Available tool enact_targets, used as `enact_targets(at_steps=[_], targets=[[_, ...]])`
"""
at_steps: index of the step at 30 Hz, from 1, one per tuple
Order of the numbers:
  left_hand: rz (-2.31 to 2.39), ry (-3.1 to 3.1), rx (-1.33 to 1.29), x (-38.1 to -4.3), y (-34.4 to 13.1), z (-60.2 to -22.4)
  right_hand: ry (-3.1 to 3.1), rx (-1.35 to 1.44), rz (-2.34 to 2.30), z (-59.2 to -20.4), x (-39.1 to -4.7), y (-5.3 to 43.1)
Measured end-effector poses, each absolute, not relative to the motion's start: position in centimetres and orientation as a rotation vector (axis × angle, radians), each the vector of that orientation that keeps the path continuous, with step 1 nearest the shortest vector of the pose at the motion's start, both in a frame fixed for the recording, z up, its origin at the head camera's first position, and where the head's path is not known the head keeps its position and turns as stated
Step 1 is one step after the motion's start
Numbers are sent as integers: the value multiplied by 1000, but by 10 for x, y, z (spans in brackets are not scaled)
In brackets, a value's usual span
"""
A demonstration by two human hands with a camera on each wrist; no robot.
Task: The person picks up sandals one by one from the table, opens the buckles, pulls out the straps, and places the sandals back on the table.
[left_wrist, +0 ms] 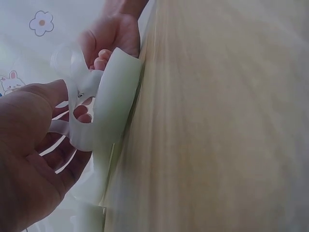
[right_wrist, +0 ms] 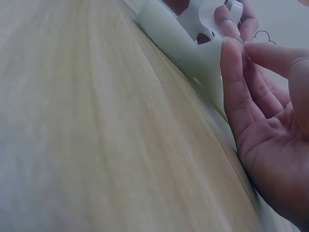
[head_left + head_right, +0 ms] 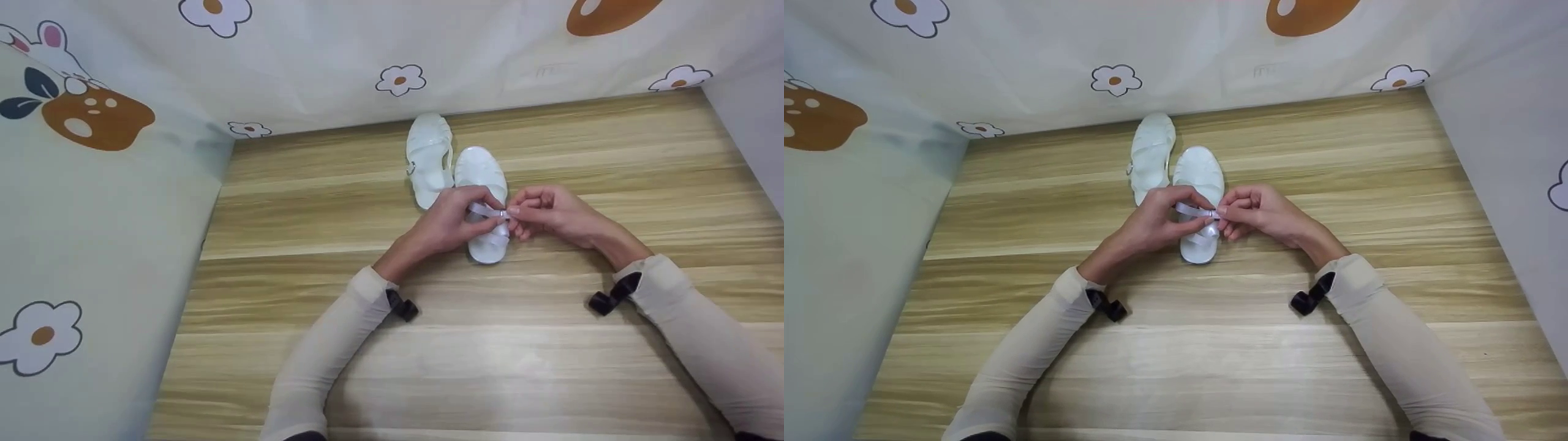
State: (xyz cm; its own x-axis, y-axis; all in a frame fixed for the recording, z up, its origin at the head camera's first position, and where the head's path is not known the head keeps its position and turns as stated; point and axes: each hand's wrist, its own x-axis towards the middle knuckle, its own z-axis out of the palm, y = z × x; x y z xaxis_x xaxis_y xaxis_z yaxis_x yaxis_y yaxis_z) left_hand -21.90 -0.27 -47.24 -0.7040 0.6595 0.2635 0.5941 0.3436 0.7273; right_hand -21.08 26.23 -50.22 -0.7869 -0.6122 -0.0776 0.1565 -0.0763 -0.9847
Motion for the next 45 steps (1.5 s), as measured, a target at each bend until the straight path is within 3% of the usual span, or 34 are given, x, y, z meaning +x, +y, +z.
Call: enact_targets(at_steps=[45], targets=[[1349,2504,1132,-220,-5,-473,1587,-447,-1919,-499,-213,268]])
